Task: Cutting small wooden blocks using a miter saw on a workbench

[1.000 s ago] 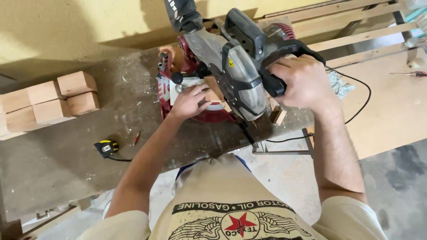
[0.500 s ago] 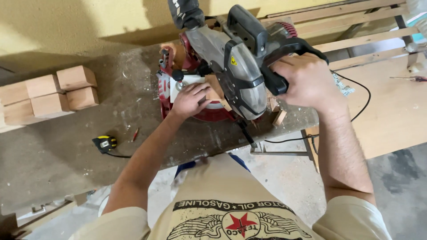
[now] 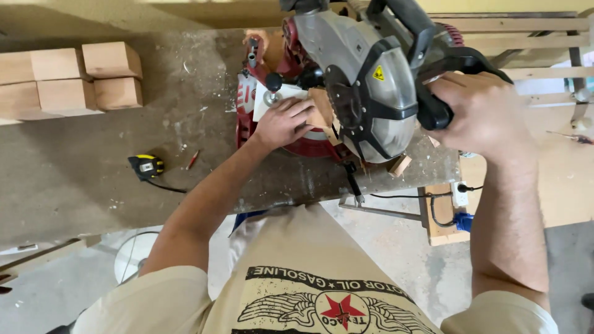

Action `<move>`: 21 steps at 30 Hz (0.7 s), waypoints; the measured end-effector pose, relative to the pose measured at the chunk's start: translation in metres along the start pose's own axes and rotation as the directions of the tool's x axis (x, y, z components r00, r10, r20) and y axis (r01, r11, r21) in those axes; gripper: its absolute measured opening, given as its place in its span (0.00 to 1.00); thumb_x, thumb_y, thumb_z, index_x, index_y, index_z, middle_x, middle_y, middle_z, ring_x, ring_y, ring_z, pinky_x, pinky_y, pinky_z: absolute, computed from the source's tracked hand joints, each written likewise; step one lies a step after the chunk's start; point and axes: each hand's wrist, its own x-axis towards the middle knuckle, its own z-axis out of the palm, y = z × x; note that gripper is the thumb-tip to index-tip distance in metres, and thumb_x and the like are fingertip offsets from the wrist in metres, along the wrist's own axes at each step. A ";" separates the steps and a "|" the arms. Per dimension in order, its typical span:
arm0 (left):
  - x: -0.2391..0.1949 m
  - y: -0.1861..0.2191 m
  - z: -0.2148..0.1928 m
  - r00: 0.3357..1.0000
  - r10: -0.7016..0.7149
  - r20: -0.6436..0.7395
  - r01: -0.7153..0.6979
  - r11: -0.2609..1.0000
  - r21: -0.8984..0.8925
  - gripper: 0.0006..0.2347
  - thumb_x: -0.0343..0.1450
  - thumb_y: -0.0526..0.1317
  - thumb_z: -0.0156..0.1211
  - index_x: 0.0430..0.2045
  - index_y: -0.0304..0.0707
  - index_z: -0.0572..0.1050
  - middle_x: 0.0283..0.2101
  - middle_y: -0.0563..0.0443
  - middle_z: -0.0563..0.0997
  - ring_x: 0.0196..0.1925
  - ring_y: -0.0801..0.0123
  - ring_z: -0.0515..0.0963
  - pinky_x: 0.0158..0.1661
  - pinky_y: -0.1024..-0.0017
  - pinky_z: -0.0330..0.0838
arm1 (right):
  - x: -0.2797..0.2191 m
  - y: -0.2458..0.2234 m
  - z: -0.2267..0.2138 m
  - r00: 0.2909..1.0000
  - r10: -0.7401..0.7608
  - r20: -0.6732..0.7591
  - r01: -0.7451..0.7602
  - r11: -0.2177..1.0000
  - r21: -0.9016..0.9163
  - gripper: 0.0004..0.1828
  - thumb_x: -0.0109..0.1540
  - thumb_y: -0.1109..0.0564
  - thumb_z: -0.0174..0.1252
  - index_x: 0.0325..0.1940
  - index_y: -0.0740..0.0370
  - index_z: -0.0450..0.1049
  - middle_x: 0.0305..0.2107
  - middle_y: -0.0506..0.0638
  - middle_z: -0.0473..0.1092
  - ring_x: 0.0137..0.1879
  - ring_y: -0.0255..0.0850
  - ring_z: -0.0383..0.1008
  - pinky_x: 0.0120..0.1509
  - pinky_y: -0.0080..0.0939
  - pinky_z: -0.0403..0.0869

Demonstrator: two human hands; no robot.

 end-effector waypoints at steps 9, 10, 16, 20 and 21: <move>-0.003 0.004 0.003 0.998 -0.058 -0.001 0.058 0.998 0.010 0.15 0.76 0.47 0.60 0.54 0.42 0.78 0.63 0.53 0.77 0.59 0.57 0.78 0.58 0.60 0.72 | 0.007 -0.011 -0.018 0.960 -0.149 -0.235 0.154 0.988 0.003 0.17 0.55 0.47 0.66 0.45 0.55 0.76 0.40 0.41 0.74 0.44 0.42 0.77 0.45 0.40 0.74; -0.005 0.004 0.005 0.998 -0.062 0.000 0.062 0.998 0.006 0.15 0.76 0.47 0.60 0.54 0.42 0.78 0.63 0.53 0.77 0.59 0.57 0.78 0.58 0.60 0.72 | 0.007 -0.011 -0.017 0.961 -0.151 -0.231 0.156 0.988 0.004 0.17 0.55 0.47 0.66 0.45 0.55 0.76 0.40 0.41 0.74 0.44 0.42 0.77 0.45 0.40 0.74; -0.005 0.003 0.005 0.998 -0.055 -0.001 0.055 0.998 -0.019 0.15 0.77 0.47 0.59 0.54 0.40 0.78 0.62 0.51 0.77 0.59 0.55 0.77 0.61 0.58 0.71 | 0.005 -0.012 -0.010 0.954 -0.157 -0.256 0.157 0.987 -0.019 0.16 0.55 0.50 0.63 0.46 0.52 0.79 0.39 0.39 0.76 0.42 0.41 0.77 0.43 0.41 0.75; -0.006 0.000 0.009 0.998 -0.056 -0.002 0.056 0.998 -0.035 0.15 0.77 0.48 0.58 0.54 0.41 0.78 0.63 0.51 0.77 0.59 0.54 0.77 0.61 0.57 0.71 | 0.004 -0.020 -0.010 0.949 -0.162 -0.272 0.174 0.985 0.020 0.13 0.55 0.51 0.65 0.41 0.55 0.78 0.37 0.43 0.76 0.41 0.42 0.76 0.45 0.43 0.75; -0.007 0.000 0.010 0.998 -0.057 -0.001 0.057 0.998 -0.036 0.15 0.78 0.48 0.57 0.55 0.41 0.78 0.63 0.51 0.76 0.59 0.54 0.77 0.60 0.57 0.72 | 0.002 -0.023 -0.008 0.941 -0.160 -0.299 0.171 0.985 0.011 0.14 0.54 0.50 0.66 0.42 0.54 0.79 0.41 0.43 0.78 0.43 0.43 0.76 0.46 0.42 0.75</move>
